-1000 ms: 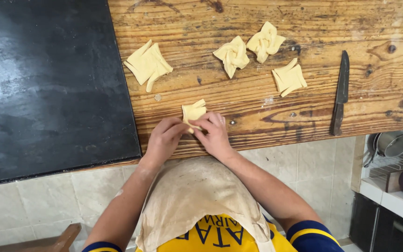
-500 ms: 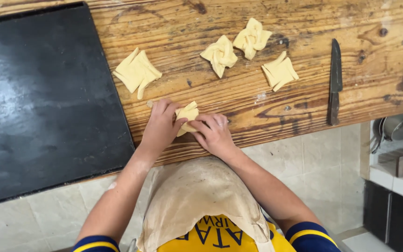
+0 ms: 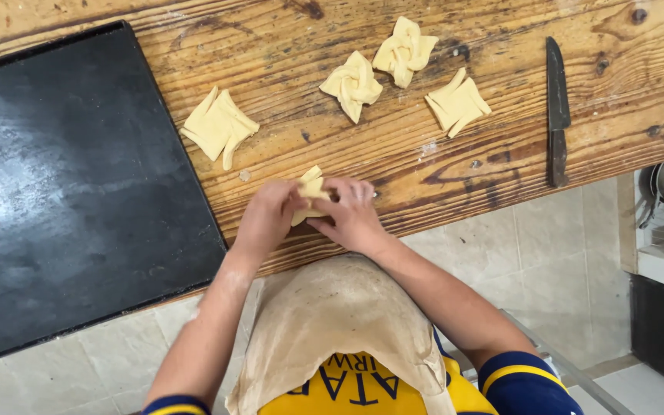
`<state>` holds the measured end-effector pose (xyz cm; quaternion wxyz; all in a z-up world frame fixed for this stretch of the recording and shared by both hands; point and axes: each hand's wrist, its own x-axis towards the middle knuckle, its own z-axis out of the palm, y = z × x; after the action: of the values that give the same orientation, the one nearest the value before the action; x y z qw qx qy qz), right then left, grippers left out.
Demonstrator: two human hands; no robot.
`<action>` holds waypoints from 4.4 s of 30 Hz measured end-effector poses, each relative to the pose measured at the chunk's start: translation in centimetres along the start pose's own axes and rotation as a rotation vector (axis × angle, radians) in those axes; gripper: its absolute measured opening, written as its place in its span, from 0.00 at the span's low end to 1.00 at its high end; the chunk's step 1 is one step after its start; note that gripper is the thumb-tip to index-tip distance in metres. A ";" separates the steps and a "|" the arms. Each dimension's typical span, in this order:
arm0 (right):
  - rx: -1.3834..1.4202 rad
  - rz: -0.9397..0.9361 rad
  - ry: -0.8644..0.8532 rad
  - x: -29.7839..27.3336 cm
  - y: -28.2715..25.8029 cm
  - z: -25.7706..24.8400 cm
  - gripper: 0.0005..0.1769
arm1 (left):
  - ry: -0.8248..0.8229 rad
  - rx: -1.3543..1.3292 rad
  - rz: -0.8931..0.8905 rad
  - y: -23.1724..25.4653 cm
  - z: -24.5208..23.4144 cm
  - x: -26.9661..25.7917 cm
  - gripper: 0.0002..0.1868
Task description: Cutting dough into squares, folding them into star shapes, and greasing a baking tray.
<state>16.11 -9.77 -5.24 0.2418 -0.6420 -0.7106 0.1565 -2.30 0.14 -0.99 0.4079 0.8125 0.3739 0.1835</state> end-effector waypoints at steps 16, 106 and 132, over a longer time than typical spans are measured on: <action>-0.215 -0.011 0.343 -0.3 0.8 -1.1 0.09 | -0.096 -0.435 -0.588 -2.7 2.5 0.5 0.27; 0.102 0.101 0.188 -2.1 -1.6 -3.3 0.19 | 0.094 0.008 -0.303 0.4 4.6 -2.0 0.14; 0.286 0.375 -0.087 0.7 -3.4 -2.9 0.05 | 0.176 -0.459 -0.228 -2.6 4.8 -3.9 0.14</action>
<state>14.78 -9.79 -0.92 0.2660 -0.7145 -0.5595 0.3252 -3.13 -4.37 -5.94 0.5652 0.6325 0.4456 0.2863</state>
